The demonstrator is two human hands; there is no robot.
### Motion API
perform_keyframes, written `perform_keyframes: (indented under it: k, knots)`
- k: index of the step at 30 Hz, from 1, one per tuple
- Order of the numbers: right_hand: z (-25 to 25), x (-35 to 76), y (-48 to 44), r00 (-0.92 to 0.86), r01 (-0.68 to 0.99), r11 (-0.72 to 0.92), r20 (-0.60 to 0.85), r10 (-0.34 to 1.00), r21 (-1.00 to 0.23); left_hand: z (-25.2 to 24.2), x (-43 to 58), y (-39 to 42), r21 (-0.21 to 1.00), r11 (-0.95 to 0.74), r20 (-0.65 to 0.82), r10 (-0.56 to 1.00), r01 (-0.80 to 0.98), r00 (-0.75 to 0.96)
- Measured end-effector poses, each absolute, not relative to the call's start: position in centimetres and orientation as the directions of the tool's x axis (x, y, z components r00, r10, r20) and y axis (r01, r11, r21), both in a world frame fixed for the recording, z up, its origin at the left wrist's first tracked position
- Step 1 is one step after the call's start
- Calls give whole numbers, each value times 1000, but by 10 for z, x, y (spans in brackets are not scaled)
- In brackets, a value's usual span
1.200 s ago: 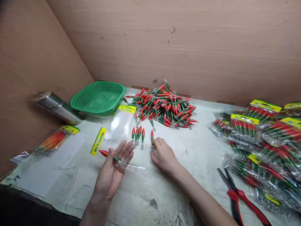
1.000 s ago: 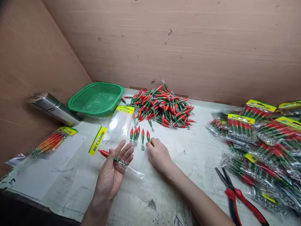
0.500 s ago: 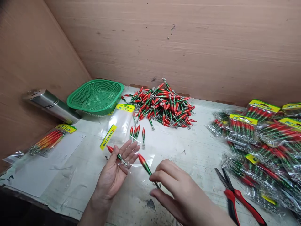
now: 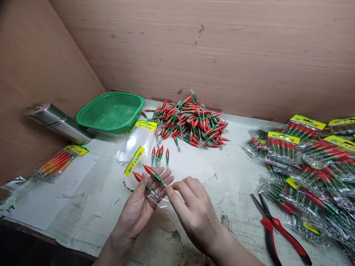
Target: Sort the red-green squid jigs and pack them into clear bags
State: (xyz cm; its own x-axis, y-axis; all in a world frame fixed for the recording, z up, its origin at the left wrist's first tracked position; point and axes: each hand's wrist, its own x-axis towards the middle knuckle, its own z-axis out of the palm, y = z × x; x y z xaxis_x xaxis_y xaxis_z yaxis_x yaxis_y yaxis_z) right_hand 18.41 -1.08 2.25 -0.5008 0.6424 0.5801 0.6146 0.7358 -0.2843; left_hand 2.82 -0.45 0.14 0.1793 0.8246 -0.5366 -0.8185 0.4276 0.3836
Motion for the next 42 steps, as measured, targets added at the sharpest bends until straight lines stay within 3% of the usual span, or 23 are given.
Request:
perform_keyframes:
  k: [6, 21, 34, 42]
  knots:
    - [18, 172, -7, -425, 645, 709, 638, 642, -284, -2, 33, -6, 374, 422, -515, 835, -826, 193]
    - [19, 167, -10, -196, 590, 559, 569, 799, -582, 1, 34, -9, 414, 329, -544, 837, -849, 59]
    - [20, 169, -8, -201, 647, 576, 617, 761, -500, -1, 38, -12, 386, 403, -490, 852, -830, 186]
    - [25, 175, 1, -488, 609, 684, 490, 722, -402, -1, 31, -9, 372, 332, -578, 814, -867, 64]
